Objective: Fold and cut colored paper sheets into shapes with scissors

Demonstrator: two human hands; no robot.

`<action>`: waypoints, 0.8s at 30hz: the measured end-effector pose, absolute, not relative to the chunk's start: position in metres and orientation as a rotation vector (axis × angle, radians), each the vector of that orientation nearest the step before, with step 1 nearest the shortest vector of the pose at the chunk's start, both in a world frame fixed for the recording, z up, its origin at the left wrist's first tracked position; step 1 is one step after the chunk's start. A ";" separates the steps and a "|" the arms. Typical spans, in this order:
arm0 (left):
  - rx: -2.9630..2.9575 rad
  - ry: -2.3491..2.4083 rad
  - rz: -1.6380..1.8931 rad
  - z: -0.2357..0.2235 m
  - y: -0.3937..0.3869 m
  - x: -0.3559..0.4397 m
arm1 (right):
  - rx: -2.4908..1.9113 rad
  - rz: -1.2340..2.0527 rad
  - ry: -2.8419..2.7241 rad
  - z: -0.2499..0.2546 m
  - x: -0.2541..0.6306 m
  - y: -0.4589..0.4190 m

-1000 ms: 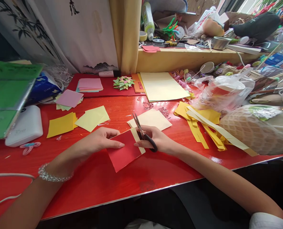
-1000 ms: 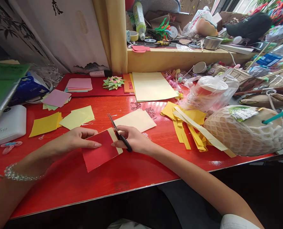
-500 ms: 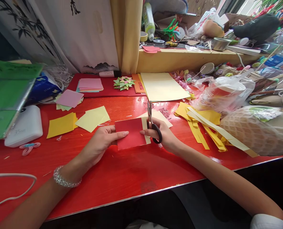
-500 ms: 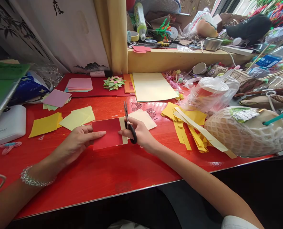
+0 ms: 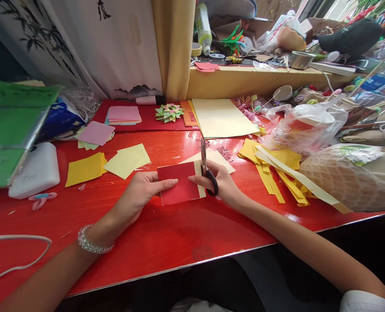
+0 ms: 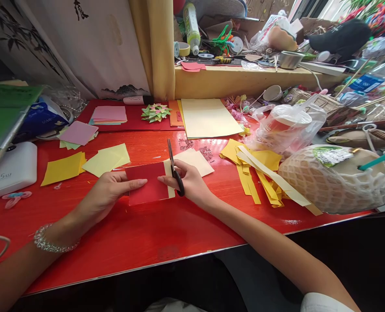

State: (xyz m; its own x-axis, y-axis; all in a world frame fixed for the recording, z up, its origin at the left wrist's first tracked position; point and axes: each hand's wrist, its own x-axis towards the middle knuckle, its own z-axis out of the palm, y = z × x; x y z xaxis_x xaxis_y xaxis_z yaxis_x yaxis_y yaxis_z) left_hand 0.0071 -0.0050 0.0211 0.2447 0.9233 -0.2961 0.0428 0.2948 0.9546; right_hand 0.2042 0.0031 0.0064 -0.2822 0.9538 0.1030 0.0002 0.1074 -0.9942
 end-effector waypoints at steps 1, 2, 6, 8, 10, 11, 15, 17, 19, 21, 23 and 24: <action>1.102 1.156 0.807 0.021 -0.005 0.007 | -0.999 1.312 -1.465 0.006 0.204 0.003; 1.106 1.156 0.809 0.021 -0.005 0.007 | -1.010 1.308 -1.443 0.006 0.204 0.003; 1.122 1.160 0.828 0.020 -0.004 0.005 | -1.026 1.327 -1.339 0.003 0.206 0.006; 1.125 1.160 0.836 0.019 -0.003 0.003 | -1.024 1.314 -1.332 0.001 0.207 0.008; 1.134 1.163 0.837 0.019 -0.002 0.002 | -1.035 1.286 -1.341 -0.001 0.207 0.009; 1.140 1.169 0.838 0.018 -0.002 0.002 | -1.040 1.271 -1.347 -0.001 0.207 0.009; 1.173 1.182 0.829 0.018 -0.002 0.003 | -1.032 1.224 -1.351 -0.002 0.207 0.008; 1.199 1.191 0.822 0.019 -0.002 0.003 | -1.021 1.229 -1.346 -0.002 0.207 0.008; 1.231 1.212 0.818 0.020 -0.001 0.002 | -1.021 1.241 -1.343 -0.001 0.207 0.008; 1.262 1.244 0.817 0.020 -0.001 0.002 | -1.025 1.252 -1.342 -0.001 0.207 0.008; 1.267 1.276 0.815 0.021 -0.001 0.002 | -1.021 1.258 -1.333 -0.001 0.207 0.009; 1.251 1.282 0.811 0.022 -0.001 0.002 | -1.017 1.262 -1.326 -0.001 0.207 0.009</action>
State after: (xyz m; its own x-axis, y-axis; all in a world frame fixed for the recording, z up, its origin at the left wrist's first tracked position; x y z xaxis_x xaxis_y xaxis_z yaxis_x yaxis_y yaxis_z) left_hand 0.0022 -0.0007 0.0218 0.1754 0.9553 -0.2379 0.1943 0.2033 0.9596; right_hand 0.2072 0.0089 -0.0014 -0.1463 0.9831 0.1097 -0.0609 0.1018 -0.9929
